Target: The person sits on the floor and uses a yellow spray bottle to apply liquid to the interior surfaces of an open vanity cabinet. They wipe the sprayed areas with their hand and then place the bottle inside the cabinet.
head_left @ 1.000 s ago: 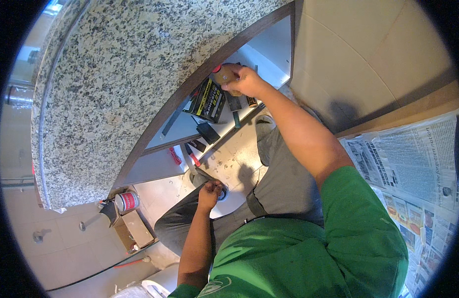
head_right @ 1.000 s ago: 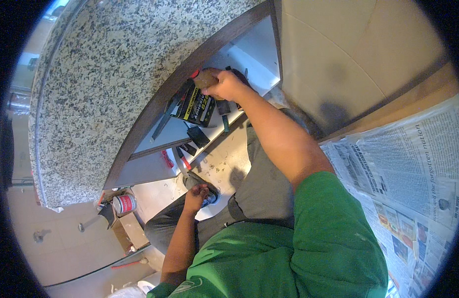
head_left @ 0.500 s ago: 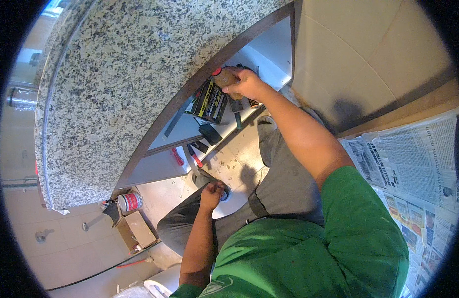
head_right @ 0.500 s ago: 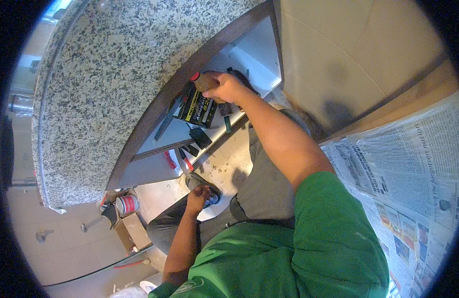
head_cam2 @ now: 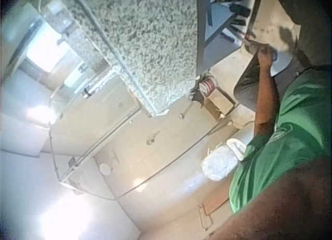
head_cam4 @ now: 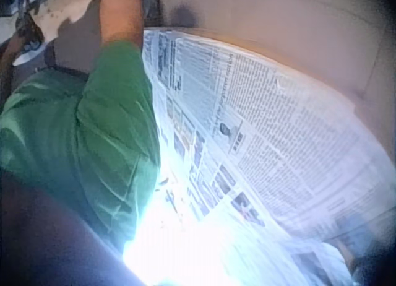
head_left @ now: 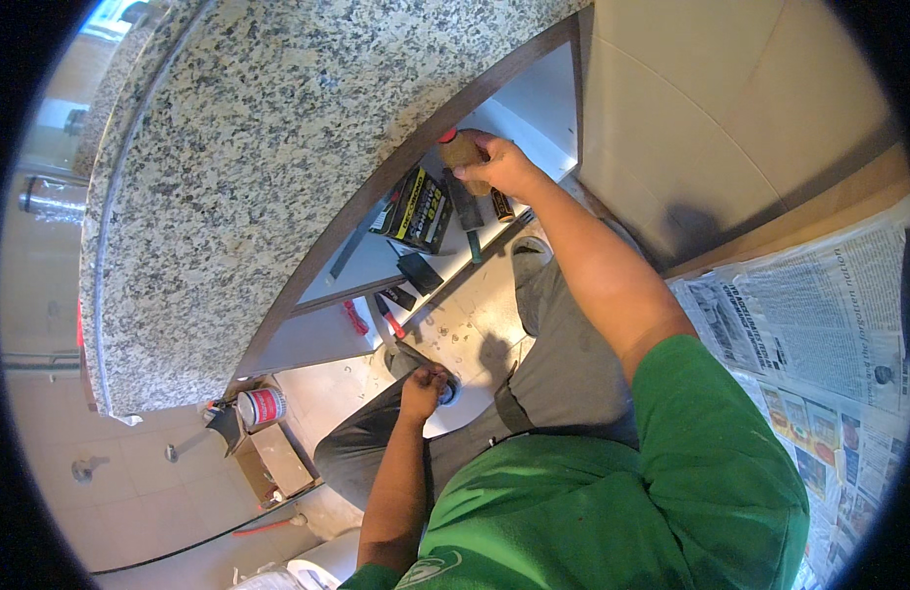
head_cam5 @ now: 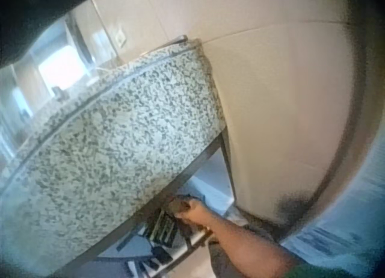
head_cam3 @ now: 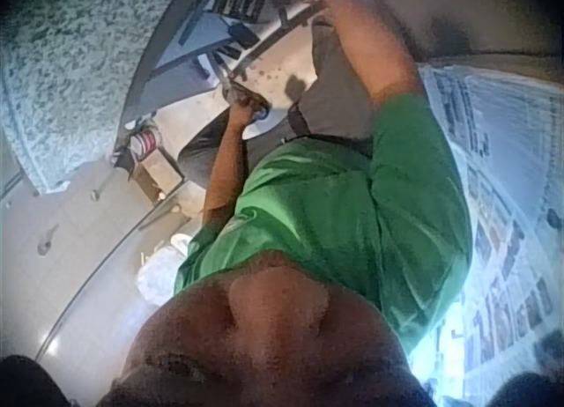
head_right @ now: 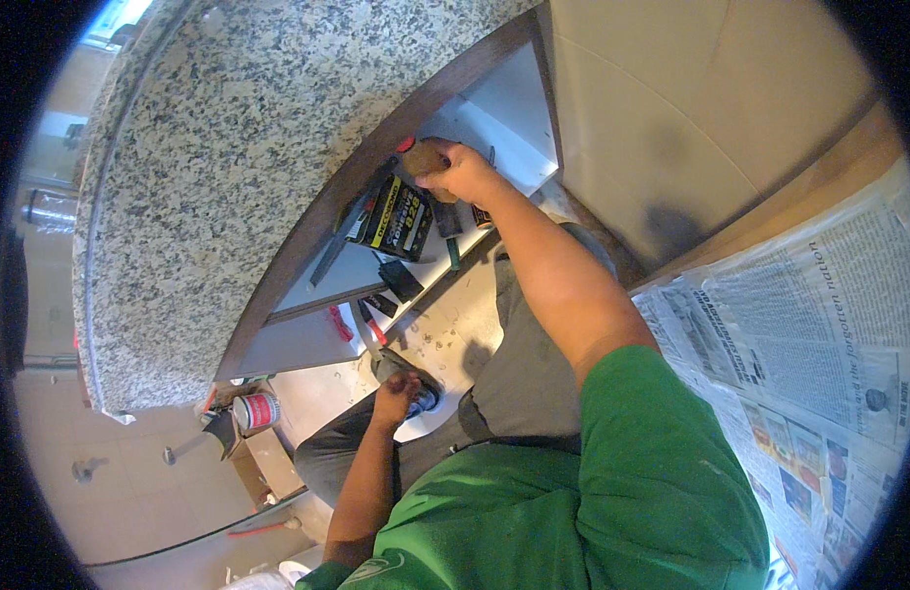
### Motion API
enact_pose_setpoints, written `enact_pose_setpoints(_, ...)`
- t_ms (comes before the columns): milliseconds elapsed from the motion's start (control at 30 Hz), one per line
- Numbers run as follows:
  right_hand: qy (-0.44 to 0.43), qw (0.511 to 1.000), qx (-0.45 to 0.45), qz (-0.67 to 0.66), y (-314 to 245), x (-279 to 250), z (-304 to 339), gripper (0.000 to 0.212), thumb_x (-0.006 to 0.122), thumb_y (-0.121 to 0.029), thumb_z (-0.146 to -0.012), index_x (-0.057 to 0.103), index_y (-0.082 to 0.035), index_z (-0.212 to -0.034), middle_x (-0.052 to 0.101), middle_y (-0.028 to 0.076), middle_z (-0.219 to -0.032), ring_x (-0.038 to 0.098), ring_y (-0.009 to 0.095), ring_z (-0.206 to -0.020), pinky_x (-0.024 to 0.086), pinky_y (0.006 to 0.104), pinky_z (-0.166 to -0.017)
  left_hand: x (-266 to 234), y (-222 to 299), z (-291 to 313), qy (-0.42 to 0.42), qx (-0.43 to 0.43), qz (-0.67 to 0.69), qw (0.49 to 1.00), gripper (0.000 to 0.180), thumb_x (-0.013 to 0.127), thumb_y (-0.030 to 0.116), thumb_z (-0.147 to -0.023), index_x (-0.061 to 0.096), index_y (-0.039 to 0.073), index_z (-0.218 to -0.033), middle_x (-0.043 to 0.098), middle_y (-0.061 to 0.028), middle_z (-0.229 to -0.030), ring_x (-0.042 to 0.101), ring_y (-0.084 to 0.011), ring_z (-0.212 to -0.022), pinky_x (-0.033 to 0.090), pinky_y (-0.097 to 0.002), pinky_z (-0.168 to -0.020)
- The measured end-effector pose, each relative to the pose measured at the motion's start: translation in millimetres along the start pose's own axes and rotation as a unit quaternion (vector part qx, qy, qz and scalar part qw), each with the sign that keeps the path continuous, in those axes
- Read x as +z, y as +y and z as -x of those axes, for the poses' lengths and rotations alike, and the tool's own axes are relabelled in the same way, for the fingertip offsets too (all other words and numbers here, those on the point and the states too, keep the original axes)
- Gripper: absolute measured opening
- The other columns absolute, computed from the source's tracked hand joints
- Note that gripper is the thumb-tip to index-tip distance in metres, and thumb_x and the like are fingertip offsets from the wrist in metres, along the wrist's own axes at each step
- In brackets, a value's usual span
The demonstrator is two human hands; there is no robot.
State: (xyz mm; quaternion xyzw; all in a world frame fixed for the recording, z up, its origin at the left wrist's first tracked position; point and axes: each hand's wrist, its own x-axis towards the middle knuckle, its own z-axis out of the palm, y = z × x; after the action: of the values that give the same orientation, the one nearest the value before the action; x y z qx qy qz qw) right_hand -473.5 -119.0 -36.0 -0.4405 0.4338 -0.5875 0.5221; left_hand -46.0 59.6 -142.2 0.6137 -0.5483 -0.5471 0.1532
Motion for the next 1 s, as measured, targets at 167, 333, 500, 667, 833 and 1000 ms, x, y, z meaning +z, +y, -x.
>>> enact_pose_setpoints(167,0.034,0.998,-0.029,0.041,14.3,-3.8,-5.5,0.062,0.086,-0.017,-0.076,0.061,-0.005,-0.131,0.070,0.012,-0.118,0.066,0.021,-0.105,0.050,0.0350,-0.096,2.7,9.4,-7.2,-0.011,0.003,-0.092,0.996,0.021,0.065,0.017,-0.093,0.065,-0.001,-0.103,0.067,-0.0067,-0.077,0.064,-0.0139,-0.069,0.050,-0.0286,-0.064)
enact_pose_setpoints(333,-0.006,0.997,-0.031,0.069,16.6,13.4,-0.6,0.061,0.086,-0.022,-0.076,0.062,-0.004,-0.129,0.071,0.013,-0.116,0.067,0.022,-0.104,0.050,0.0350,-0.097,1.4,-0.2,-8.3,-0.014,0.001,-0.063,0.998,0.021,0.065,0.018,-0.093,0.066,0.000,-0.102,0.068,-0.0074,-0.077,0.065,-0.0147,-0.069,0.051,-0.0293,-0.065)
enact_pose_setpoints(500,-0.078,0.986,0.044,0.138,19.9,39.8,0.1,0.062,0.083,-0.018,-0.079,0.059,-0.008,-0.135,0.071,0.006,-0.106,0.064,0.015,-0.089,0.052,0.0301,-0.081,-0.5,-6.0,-9.6,-0.021,0.004,-0.127,0.992,0.021,0.065,0.018,-0.094,0.067,-0.001,-0.102,0.070,-0.0081,-0.079,0.066,-0.0157,-0.069,0.052,-0.0298,-0.066)
enact_pose_setpoints(667,-0.160,0.979,-0.021,0.125,21.6,61.4,7.5,0.057,0.085,-0.021,-0.078,0.064,-0.009,-0.128,0.068,0.002,-0.089,0.057,0.007,-0.073,0.050,0.0252,-0.066,3.1,-4.8,-12.8,-0.003,-0.004,-0.128,0.992,0.022,0.068,0.019,-0.093,0.068,0.001,-0.104,0.072,-0.0085,-0.082,0.067,-0.0165,-0.070,0.053,-0.0312,-0.069)
enact_pose_setpoints(833,-0.199,0.938,0.038,0.282,13.6,58.3,22.6,0.066,0.089,-0.030,-0.069,0.064,-0.010,-0.127,0.072,0.016,-0.112,0.069,0.028,-0.103,0.052,0.0394,-0.091,-3.1,-21.9,-14.2,-0.003,0.001,-0.093,0.996,0.020,0.065,0.018,-0.094,0.069,0.001,-0.103,0.071,-0.0079,-0.082,0.067,-0.0161,-0.072,0.053,-0.0313,-0.069)
enact_pose_setpoints(1000,-0.195,0.891,0.113,0.394,1.0,23.4,31.8,0.065,0.087,-0.031,-0.071,0.063,-0.015,-0.129,0.070,0.015,-0.115,0.067,0.031,-0.106,0.051,0.0421,-0.091,-1.1,-5.6,-9.6,-0.013,0.008,-0.071,0.997,0.020,0.060,0.019,-0.098,0.069,0.001,-0.097,0.070,-0.0073,-0.078,0.065,-0.0157,-0.070,0.052,-0.0322,-0.068)
